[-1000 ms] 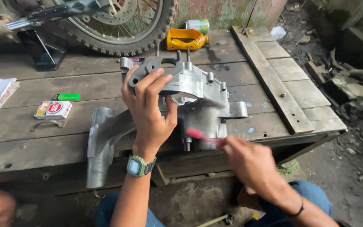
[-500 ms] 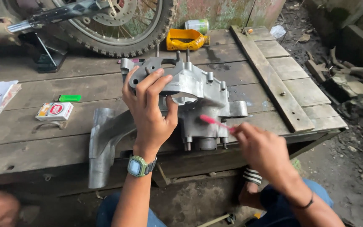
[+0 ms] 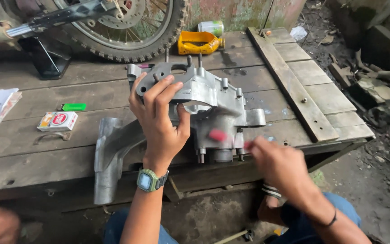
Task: Cleaning a motorcycle engine casing using a toothbrush to scrub the surfaces.
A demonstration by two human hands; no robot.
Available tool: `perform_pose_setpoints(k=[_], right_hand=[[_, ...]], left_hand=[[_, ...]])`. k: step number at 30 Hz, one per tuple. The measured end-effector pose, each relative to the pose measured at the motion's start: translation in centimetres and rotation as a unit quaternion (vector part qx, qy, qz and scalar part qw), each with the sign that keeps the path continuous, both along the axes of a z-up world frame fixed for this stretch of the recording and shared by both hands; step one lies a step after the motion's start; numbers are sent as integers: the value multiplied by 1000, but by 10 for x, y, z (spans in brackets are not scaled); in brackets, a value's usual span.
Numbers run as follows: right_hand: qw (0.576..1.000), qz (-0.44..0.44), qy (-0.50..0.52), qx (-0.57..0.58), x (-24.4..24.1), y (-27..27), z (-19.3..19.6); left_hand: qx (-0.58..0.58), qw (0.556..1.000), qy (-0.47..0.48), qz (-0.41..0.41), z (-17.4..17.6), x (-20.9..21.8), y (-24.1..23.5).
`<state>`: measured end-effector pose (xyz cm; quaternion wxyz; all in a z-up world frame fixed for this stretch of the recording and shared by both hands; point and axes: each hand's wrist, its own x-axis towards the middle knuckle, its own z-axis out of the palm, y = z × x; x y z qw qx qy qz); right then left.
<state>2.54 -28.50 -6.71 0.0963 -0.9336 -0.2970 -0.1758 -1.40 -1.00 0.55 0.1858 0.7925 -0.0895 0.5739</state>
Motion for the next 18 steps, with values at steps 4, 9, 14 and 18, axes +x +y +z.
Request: perform_pose_setpoints(k=[4,9,14,18], right_hand=[[998,14,-65,-12,-8,4,5],[1000,-14,23,10,2,1,2],[997,61,32,22,-17,9,13],[998,-39,45,-6,1,2,10]], left_hand=[[5,1000,-9,-1,1,1,1],[2,1000,-6,-3,-1,1,1],[5,1000,-11,-2,3,2,0],[8,1000,-7,-2,1,0,0]])
